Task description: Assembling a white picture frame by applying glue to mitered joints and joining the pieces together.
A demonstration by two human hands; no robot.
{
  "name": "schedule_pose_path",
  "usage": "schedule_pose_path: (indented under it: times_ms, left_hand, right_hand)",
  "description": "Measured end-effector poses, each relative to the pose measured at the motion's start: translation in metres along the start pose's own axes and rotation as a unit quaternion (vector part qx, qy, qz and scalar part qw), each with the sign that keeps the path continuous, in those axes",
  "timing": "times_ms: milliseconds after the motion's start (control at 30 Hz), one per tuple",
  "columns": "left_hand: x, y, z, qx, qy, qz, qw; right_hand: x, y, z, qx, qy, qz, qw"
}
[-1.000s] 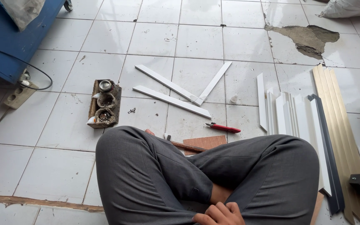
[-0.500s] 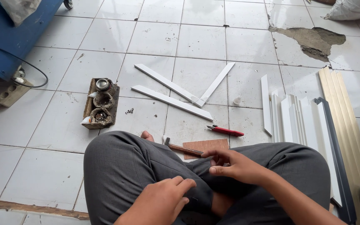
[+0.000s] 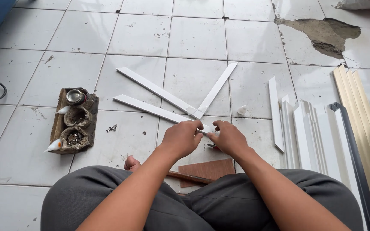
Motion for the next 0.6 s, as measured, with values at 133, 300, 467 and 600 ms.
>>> schedule_pose_path:
  times_ms: [133,300,467,600]
  left_hand:
    - [-0.020,0.011,0.026,0.024,-0.026,-0.011,0.999]
    - [-0.014,0.002,0.031,0.010,-0.044,-0.047,0.998]
    - [0.003,-0.008,0.028,0.029,-0.012,-0.068,0.997]
    - [0.009,-0.005,0.028,0.076,0.072,-0.065,0.992]
  right_hand:
    - [-0.011,0.005,0.010,-0.009,0.001,-0.058,0.998]
    - [-0.017,-0.002,0.017,-0.018,0.002,0.027,0.999]
    - [-0.016,-0.002,0.022,-0.088,0.073,0.341,0.933]
    - [-0.024,-0.011,0.013,-0.134,0.124,0.514,0.838]
Point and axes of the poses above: each hand's wrist, its own z-axis towards the middle knuckle, its own y-axis out of the palm, x = y × z, the point moved 4 cm from there along z, towards the middle knuckle, and after that the axes turned 15 degrees about -z, right-handed, at the moved point
